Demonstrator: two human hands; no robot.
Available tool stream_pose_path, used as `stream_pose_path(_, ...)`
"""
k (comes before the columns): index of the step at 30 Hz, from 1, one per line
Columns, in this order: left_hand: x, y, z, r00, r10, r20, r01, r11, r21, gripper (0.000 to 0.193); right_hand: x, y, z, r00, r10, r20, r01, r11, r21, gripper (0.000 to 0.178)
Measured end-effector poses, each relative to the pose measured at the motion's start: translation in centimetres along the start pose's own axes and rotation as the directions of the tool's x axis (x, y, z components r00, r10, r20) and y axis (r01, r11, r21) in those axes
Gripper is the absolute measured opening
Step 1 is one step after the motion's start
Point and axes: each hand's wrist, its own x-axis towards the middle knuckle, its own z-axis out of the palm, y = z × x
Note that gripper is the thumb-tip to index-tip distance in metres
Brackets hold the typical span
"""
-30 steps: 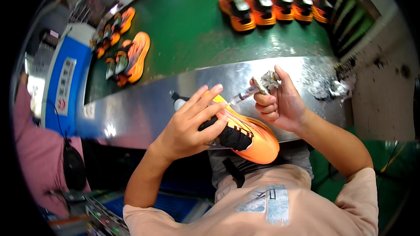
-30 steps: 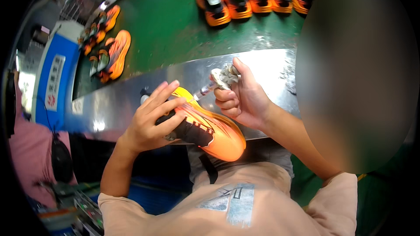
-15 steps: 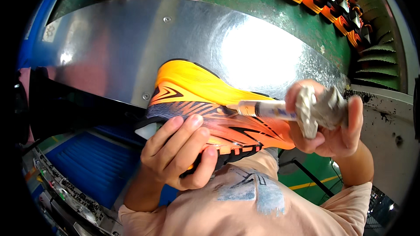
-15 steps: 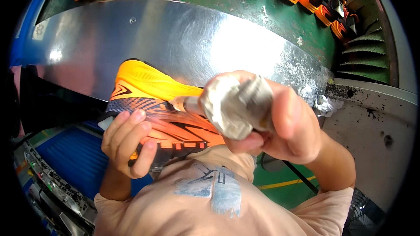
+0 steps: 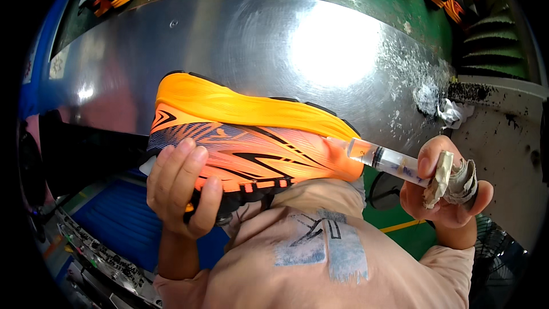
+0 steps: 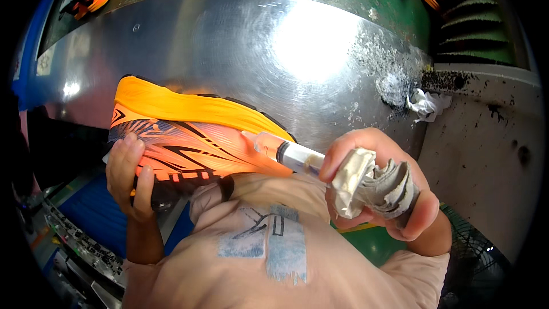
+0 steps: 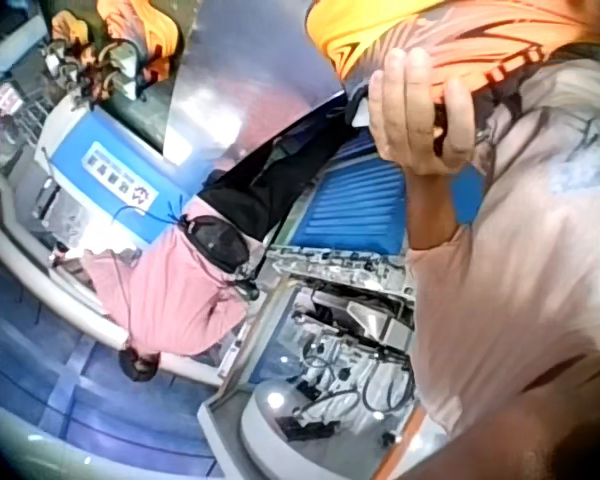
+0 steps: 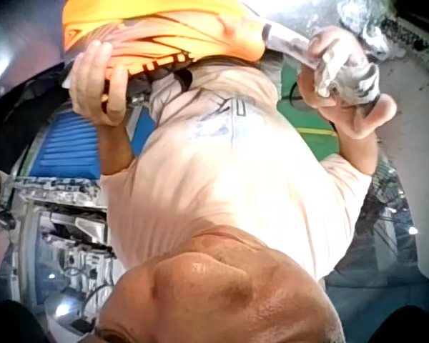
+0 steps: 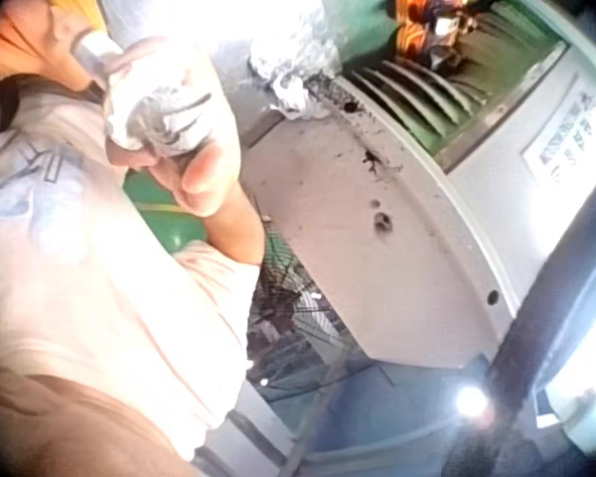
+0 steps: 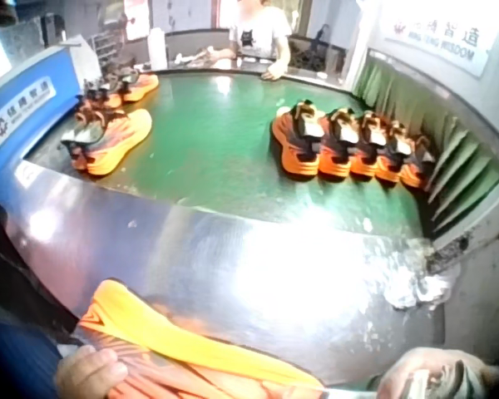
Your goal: The person picks up shoes from a conveyor belt and applies a liquid adhesive around the seam between the upper and the sole using a syringe-style applicator.
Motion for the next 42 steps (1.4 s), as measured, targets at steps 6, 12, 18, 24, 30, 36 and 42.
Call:
stream_pose_path(6,1.3,-0.3,0.0,0.999,0.051,-0.010,-0.051,0.999,0.017,0.019,-1.6,4.7,-2.4,0.915,-0.400,0.052,0.391,0.911,0.130,0.094)
stream_pose_path(12,3.4,-0.1,0.3,0.994,0.107,-0.003,-0.107,0.994,0.026,0.041,-2.5,7.1,-2.9,0.857,-0.514,-0.038,0.507,0.827,0.245,0.096)
stream_pose_path(18,5.0,-0.1,0.3,0.990,0.116,0.077,-0.112,0.992,-0.058,0.051,-4.2,6.2,-2.1,0.953,-0.262,-0.154,0.291,0.932,0.217,0.102)
stream_pose_path(24,7.0,-0.2,0.2,0.988,0.071,0.140,-0.055,0.992,-0.116,0.054,-3.4,6.0,-0.7,0.928,-0.325,-0.180,0.359,0.908,0.214,0.090)
stream_pose_path(30,9.4,-1.4,0.9,0.957,0.025,0.290,0.059,0.960,-0.275,0.065,-1.7,8.0,-1.5,0.855,-0.501,-0.138,0.519,0.837,0.173,0.089)
stream_pose_path(36,14.3,-2.8,1.8,0.813,-0.047,0.580,0.283,0.902,-0.325,0.067,-0.3,8.9,-2.3,0.829,-0.532,-0.172,0.556,0.818,0.150,0.087)
stream_pose_path(42,18.5,-4.5,3.7,0.676,-0.099,0.730,0.550,0.727,-0.410,0.063,-0.4,10.3,-3.8,0.797,-0.603,0.031,0.604,0.796,-0.042,0.080)
